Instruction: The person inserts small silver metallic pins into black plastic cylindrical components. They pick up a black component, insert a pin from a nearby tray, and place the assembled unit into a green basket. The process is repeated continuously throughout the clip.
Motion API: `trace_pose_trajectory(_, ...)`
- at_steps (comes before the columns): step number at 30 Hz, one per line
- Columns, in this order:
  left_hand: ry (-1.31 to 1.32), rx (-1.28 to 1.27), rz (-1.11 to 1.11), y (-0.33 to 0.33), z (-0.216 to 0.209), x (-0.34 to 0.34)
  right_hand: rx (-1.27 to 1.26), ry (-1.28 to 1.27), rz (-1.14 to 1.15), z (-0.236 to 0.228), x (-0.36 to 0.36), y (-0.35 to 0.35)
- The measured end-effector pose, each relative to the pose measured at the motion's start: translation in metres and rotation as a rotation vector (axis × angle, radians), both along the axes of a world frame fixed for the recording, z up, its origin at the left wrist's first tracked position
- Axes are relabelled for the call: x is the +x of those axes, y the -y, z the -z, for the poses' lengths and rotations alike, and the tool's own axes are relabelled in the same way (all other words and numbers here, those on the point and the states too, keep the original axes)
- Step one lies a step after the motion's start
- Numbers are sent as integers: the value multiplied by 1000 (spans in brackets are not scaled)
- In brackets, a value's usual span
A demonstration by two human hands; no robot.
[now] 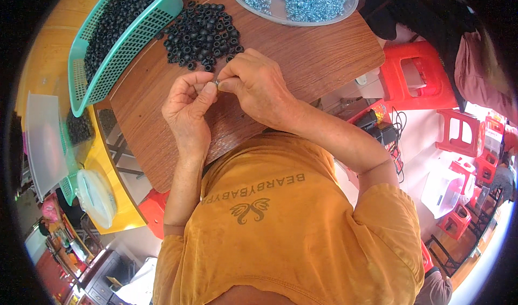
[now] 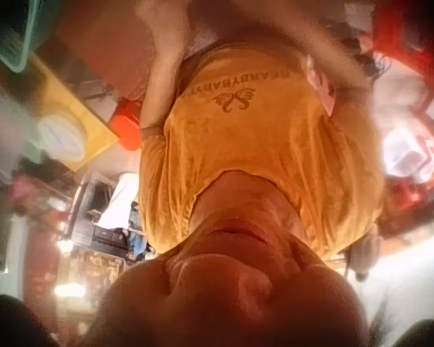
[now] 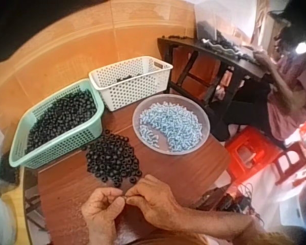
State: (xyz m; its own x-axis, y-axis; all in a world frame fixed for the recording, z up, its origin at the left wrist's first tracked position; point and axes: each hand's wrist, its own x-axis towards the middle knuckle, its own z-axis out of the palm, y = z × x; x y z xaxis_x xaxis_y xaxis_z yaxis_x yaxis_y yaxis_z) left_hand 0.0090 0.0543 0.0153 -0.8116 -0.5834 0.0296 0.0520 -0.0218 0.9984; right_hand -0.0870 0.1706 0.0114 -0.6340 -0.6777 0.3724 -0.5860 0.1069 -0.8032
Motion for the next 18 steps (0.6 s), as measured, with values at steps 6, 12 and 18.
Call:
trace_pose_trajectory(6, 5, 68, -10, -1, 7, -4, -4, 73, 24, 5, 2, 1)
trace_pose_trajectory(12, 38, 46, -3, -4, 5, -5, 1, 295, 41, 5, 1, 1)
trace_pose_trajectory(18, -97, -441, -88, 0, 11, -5, 17, 602, -21, 1, -8, -1)
